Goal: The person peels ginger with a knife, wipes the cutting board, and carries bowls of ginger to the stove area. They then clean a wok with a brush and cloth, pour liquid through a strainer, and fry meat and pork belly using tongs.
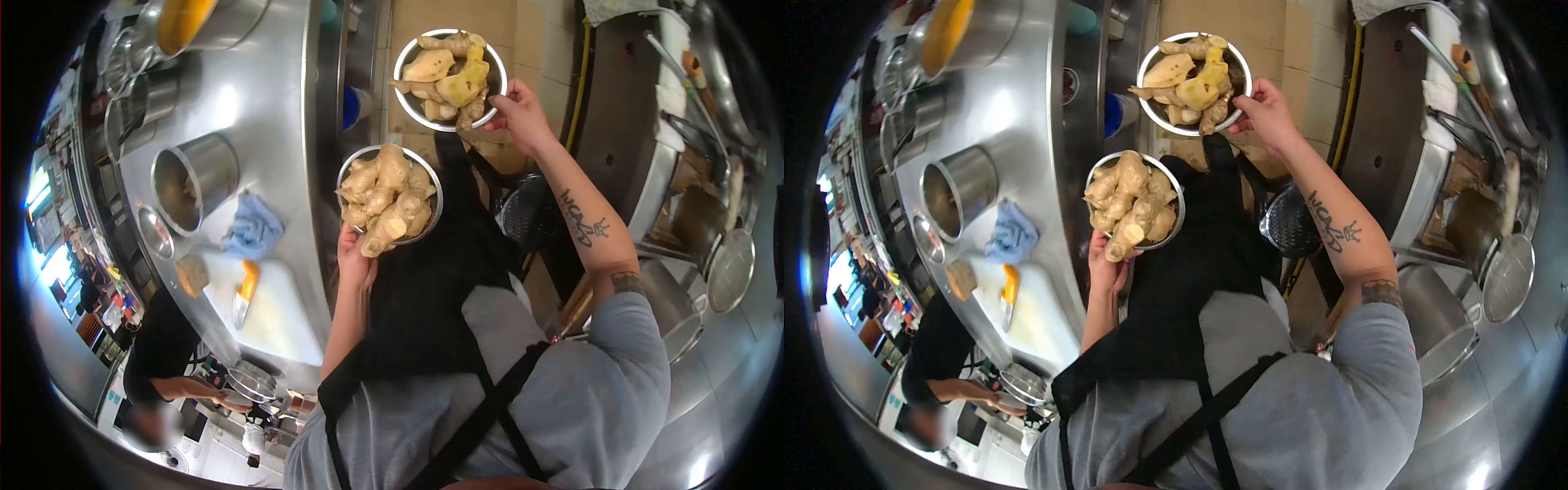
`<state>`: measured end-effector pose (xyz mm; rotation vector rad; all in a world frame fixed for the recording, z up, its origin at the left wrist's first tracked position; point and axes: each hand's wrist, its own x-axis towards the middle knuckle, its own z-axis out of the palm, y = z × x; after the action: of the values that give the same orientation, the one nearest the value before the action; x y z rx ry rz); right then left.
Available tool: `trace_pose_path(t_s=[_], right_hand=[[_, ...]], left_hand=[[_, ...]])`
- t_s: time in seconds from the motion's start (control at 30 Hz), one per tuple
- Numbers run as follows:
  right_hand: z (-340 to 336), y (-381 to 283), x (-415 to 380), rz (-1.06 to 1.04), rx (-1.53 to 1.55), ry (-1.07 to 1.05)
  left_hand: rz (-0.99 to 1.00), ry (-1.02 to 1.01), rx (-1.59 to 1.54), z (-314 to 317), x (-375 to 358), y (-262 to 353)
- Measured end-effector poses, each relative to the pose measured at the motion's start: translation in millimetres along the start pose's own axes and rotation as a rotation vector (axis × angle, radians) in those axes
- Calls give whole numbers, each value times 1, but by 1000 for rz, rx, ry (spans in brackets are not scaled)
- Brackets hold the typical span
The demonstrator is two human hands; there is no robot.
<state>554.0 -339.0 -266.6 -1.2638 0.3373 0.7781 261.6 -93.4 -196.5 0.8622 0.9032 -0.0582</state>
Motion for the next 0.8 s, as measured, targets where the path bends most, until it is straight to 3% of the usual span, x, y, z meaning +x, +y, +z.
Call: trace_pose_path(t_s=[0.07, 0.33, 0.47, 0.57, 0.7, 0.8], right_hand=[[3, 15, 33, 3, -20, 7], [41, 79, 144, -59, -43, -96], [81, 97, 199, -68, 15, -113], [111, 99, 228, -76, 48, -127], [136, 96, 250, -111, 31, -189], [154, 85, 263, -71, 26, -186]], left_hand=[[18, -58, -15, -11, 32, -17], [82, 51, -218, -74, 125, -73], [115, 227, -240, -122, 153, -97], [72, 474, -221, -140, 149, -101], [86, 608, -327, -145, 149, -101], [99, 575, -453, -172, 152, -116]])
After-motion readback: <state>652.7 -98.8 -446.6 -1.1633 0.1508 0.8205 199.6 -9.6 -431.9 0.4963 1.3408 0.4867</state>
